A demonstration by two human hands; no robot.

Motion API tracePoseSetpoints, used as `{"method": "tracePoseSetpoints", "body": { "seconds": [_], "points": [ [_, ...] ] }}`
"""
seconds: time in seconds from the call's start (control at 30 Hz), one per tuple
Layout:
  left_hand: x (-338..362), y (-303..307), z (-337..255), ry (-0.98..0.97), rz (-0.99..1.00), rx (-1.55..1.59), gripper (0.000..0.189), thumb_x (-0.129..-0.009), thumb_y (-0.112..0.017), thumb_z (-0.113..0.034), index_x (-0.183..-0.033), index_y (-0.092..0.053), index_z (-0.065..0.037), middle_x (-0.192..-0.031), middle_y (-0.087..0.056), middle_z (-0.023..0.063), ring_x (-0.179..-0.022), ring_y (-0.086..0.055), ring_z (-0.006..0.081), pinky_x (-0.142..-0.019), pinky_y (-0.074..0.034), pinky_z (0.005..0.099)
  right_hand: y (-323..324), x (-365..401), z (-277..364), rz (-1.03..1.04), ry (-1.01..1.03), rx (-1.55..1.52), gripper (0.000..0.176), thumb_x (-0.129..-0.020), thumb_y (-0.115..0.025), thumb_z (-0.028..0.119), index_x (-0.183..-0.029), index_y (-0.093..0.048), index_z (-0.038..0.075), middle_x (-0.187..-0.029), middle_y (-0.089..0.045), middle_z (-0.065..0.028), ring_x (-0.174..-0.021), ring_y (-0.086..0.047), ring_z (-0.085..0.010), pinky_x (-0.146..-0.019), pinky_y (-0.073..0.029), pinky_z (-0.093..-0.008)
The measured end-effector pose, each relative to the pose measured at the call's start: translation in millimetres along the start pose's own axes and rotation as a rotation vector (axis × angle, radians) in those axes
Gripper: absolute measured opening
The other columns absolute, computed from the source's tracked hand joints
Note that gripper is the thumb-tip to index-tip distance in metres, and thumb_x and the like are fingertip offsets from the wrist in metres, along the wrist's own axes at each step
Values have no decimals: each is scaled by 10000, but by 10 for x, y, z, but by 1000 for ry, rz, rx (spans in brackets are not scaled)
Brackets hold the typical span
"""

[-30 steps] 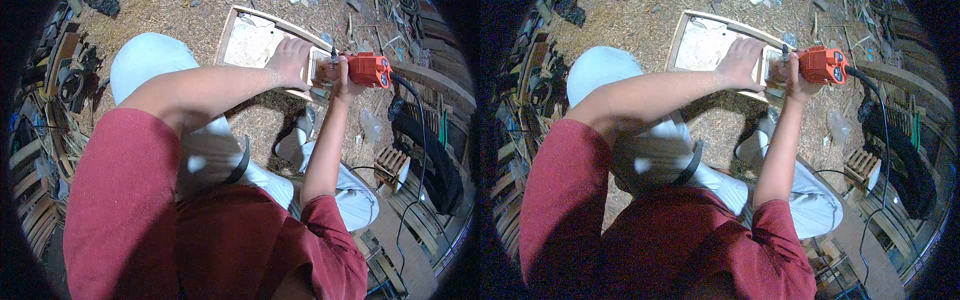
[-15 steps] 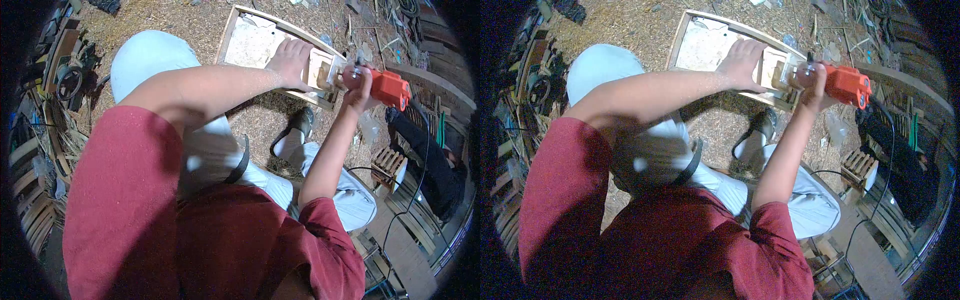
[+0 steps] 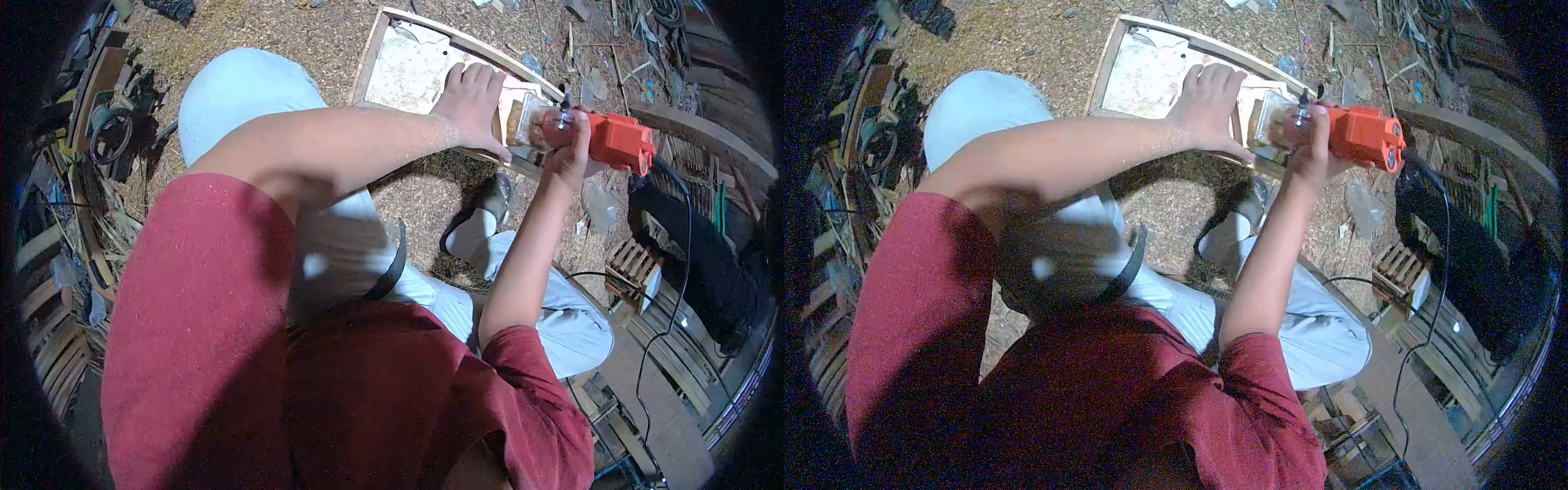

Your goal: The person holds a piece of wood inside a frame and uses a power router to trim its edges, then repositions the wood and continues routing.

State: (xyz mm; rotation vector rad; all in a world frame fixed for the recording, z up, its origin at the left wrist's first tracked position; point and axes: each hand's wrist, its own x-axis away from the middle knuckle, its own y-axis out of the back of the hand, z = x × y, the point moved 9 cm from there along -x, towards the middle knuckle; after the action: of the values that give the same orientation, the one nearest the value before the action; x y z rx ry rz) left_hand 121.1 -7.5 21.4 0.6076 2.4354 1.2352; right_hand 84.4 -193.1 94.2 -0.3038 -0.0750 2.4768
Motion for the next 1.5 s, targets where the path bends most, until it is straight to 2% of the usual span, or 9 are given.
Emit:
{"method": "tracePoseSetpoints", "body": {
  "seconds": [0.1,0.2,0.3,0.4,0.7,0.8,1.1,1.3,1.5],
  "points": [
    [-6,20,-6,5,-13,-55,1427,-527,-834,-855,-1488,-394,104,-1405,-498,201,-1397,-411,345,-1198,-244,544,-59,-33,-61,35,86,11,519,-799,-844,33,-1240,-571,14,-1066,-712,-117,-947,-714,-217,-836,-609,-368],
    [-18,-9,6,20,60,-52,1408,-551,-833,-842,-1491,-384,106,-1467,-470,217,-1457,-373,362,-1236,-215,552,-65,-38,-102,46,145,4,576,-805,-844,21,-1289,-532,10,-1073,-711,-123,-953,-711,-222,-845,-607,-367],
    [-1,-4,-1,-9,-46,-59,1374,-587,-838,-810,-1501,-366,102,-1541,-420,236,-1532,-300,378,-1283,-162,559,-100,-36,-84,77,157,38,601,-802,-846,11,-1306,-520,10,-1082,-706,-127,-966,-707,-227,-873,-600,-378],
    [-2,-18,11,-1,-48,-6,1308,-602,-880,-728,-1488,-368,87,-1564,-390,253,-1548,-281,404,-1307,-151,559,-118,-2,-107,71,134,0,595,-805,-839,-1,-1307,-520,16,-1089,-702,-128,-974,-704,-228,-898,-593,-389],
    [-14,-54,38,17,-15,-31,1295,-602,-894,-692,-1491,-362,83,-1560,-394,250,-1537,-299,397,-1307,-160,546,-225,29,-66,84,168,10,532,-803,-834,-5,-1256,-554,-4,-1076,-706,-124,-974,-705,-231,-926,-583,-388],
    [-8,-65,46,16,-10,-24,1280,-611,-894,-680,-1489,-361,84,-1558,-393,251,-1538,-294,392,-1306,-160,544,-198,-23,-175,125,104,20,630,-796,-833,-76,-1331,-515,19,-1119,-673,-108,-1020,-678,-209,-952,-567,-375],
    [10,-19,47,28,27,0,1273,-611,-900,-651,-1496,-358,87,-1564,-388,261,-1538,-285,402,-1296,-167,537,-240,27,-187,167,132,166,575,-814,-836,-70,-1301,-538,4,-1151,-674,-100,-1074,-677,-208,-982,-565,-367],
    [10,-21,48,29,18,-26,1259,-619,-895,-658,-1496,-373,80,-1555,-404,253,-1533,-295,397,-1288,-178,532,-281,32,-179,154,109,38,524,-819,-826,-76,-1265,-563,-2,-1124,-692,-102,-1042,-692,-208,-971,-567,-365],
    [27,-15,32,21,31,-52,1255,-634,-881,-683,-1503,-380,71,-1564,-402,243,-1528,-303,392,-1288,-175,525,-234,-40,-211,132,175,176,470,-804,-852,12,-1203,-605,-26,-1109,-728,-148,-1001,-713,-235,-918,-591,-396]
  ]
}}
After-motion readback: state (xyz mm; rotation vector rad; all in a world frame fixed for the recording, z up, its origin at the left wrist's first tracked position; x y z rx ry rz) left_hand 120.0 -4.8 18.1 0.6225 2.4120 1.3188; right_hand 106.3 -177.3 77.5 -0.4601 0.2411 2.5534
